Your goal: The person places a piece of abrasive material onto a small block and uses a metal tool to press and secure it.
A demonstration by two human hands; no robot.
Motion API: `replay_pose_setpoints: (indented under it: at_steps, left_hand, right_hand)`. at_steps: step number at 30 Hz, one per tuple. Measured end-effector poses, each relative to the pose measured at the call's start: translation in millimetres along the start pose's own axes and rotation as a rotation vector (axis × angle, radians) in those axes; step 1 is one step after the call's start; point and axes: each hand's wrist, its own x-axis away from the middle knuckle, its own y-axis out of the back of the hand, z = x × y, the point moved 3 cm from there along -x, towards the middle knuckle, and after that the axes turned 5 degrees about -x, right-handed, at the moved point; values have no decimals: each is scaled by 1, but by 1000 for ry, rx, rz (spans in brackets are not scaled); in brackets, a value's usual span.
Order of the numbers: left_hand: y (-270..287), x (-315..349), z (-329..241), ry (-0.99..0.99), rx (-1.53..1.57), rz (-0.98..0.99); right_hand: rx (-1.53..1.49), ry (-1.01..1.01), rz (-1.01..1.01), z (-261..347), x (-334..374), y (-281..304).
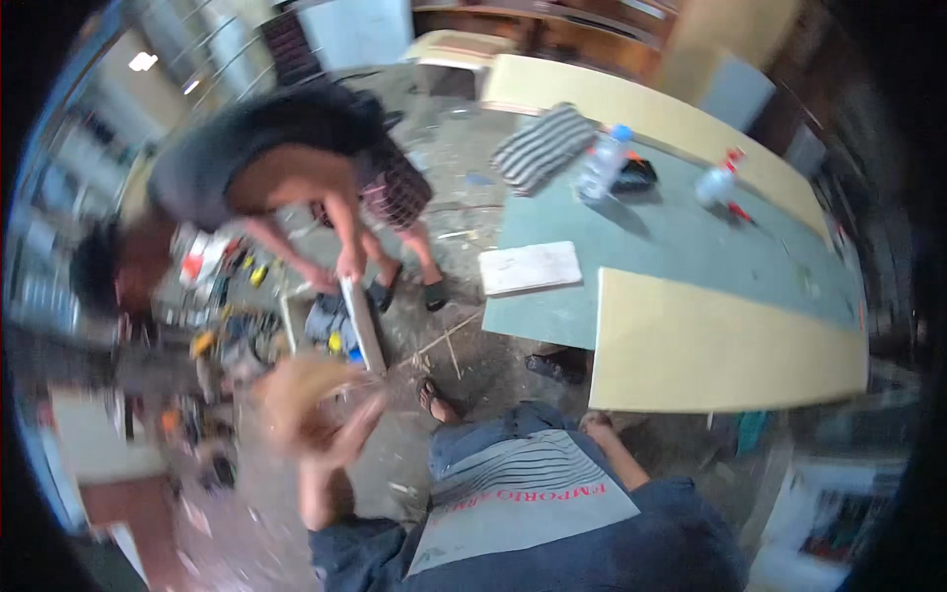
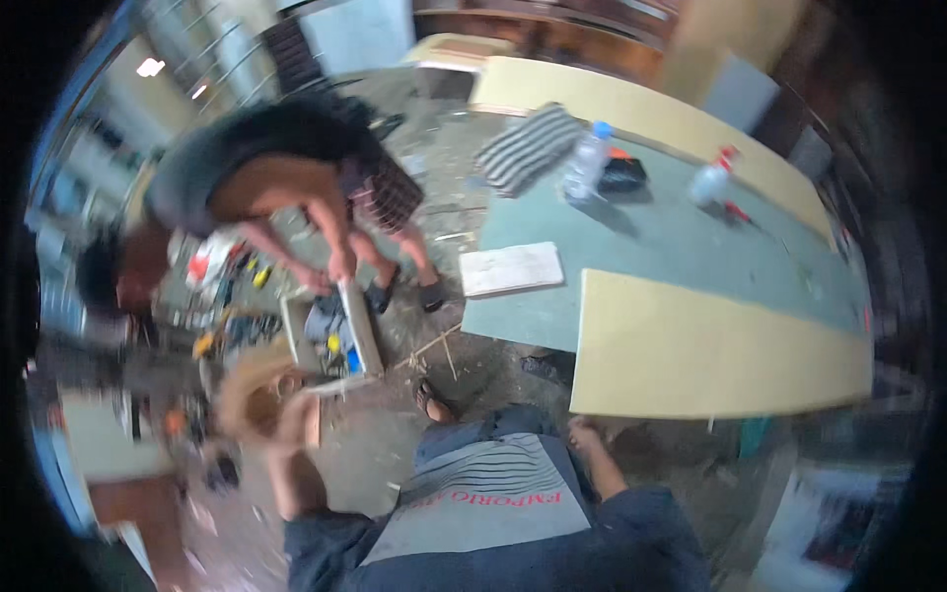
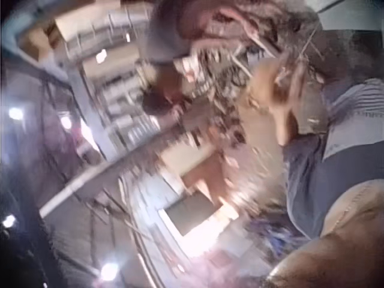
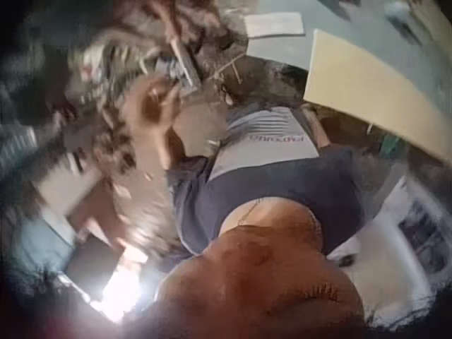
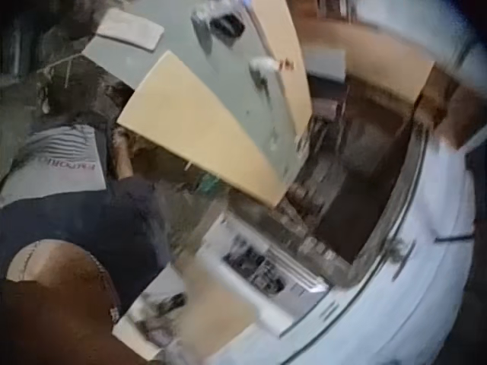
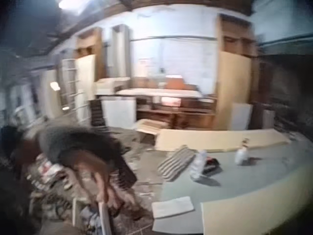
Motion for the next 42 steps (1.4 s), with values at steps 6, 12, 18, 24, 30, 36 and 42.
replay_pose_setpoints:
  at_steps: [6,12,18,24,30,36,42]
  left_hand:
    - [-191,167,139,7,311,1000]
    - [-230,148,137,183,388,1060]
    - [-322,95,129,-236,106,832]
    - [-389,95,126,-219,-84,961]
    - [-399,90,123,-102,139,896]
    - [-402,106,118,630,919,1237]
    - [-424,148,142,1071,1208,1453]
  right_hand:
    - [-292,272,-284,37,62,-90]
    - [-548,592,-304,179,131,-126]
    - [-332,785,-534,299,127,-66]
    - [-480,690,-575,312,17,-44]
    - [-355,806,-824,335,12,-32]
    - [-570,764,-614,379,94,-4]
    - [37,918,-1018,402,112,21]
